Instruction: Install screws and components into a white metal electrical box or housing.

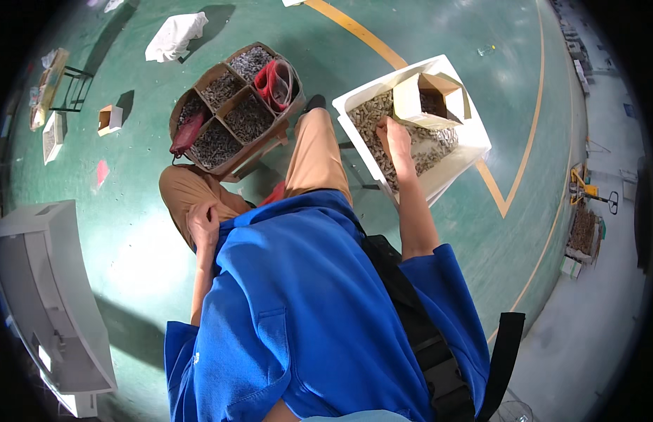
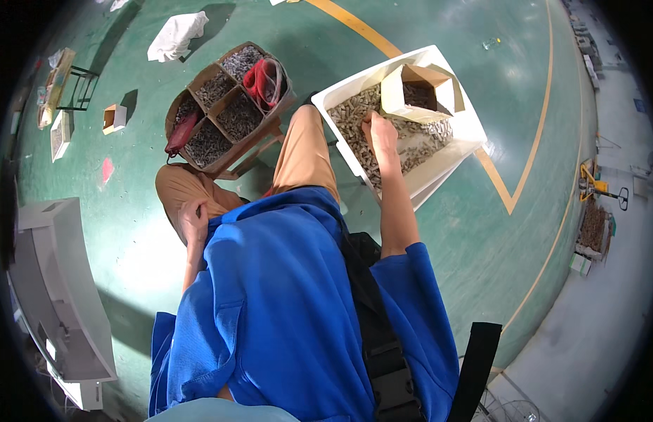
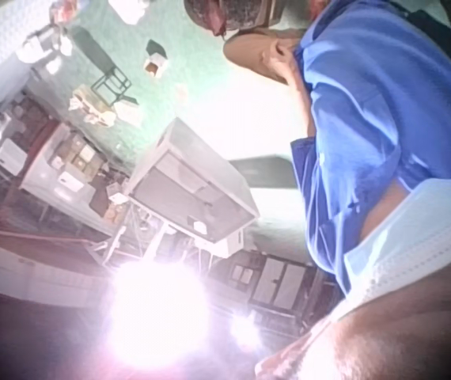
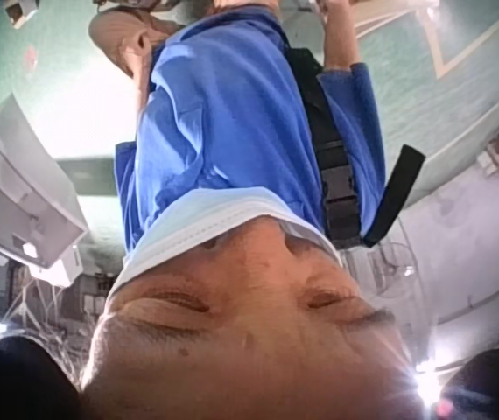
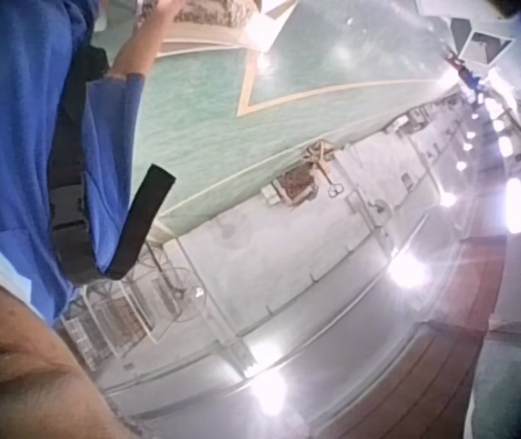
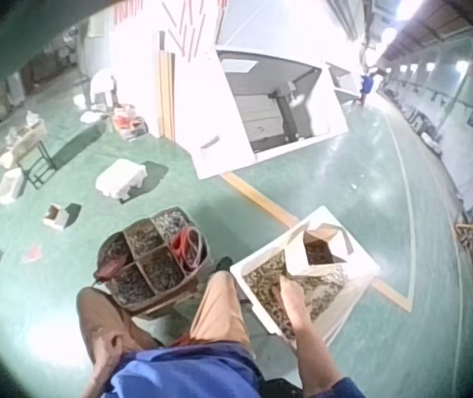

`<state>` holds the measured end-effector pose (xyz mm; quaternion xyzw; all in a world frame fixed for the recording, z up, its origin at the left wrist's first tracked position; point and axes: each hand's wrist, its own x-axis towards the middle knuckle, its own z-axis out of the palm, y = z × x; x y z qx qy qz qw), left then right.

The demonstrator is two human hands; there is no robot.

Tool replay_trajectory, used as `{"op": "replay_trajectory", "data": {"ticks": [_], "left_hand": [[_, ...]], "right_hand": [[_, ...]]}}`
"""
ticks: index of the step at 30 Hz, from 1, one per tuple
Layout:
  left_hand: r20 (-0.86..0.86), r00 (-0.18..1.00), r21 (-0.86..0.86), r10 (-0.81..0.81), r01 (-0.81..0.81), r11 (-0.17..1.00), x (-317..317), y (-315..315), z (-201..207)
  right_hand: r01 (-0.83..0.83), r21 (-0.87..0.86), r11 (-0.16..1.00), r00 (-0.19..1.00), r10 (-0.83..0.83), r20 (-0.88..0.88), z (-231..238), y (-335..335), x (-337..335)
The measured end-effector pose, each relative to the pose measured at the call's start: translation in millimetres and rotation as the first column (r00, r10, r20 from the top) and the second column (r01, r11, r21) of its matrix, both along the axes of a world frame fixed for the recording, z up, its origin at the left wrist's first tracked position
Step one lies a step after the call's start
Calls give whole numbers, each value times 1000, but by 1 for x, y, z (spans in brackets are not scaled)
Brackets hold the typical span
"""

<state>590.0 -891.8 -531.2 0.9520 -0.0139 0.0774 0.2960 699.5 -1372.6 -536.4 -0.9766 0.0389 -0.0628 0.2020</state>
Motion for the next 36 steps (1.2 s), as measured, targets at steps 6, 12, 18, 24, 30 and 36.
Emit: {"op": "replay_trajectory", "data": {"ticks": [6,12,18,24,30,36], "left_hand": [[-27,999,-19,-20,20,1000,3,-4,-2],[-13,1000,-36,7,-7,999,-1,-1,0],[14,1000,6,8,-8,1000,-2,1,1],[32,999,81,6,-9,997,-2,2,-4],[26,1000,94,6,-8,995,-5,5,-8],[21,1000,72,4,-5,997,-2,-1,-8]], "right_hand": [[190,673,715,980,-182,-83,-7,-21,-3],[333,940,71,942,17,-335,46,0,-8],[251,921,-299,962,-33,-273,49,16,8],[177,430,885,983,-185,-25,4,23,44],[97,-255,962,981,-137,-141,-2,38,55],[97,182,979,994,-85,-73,5,8,27]]}}
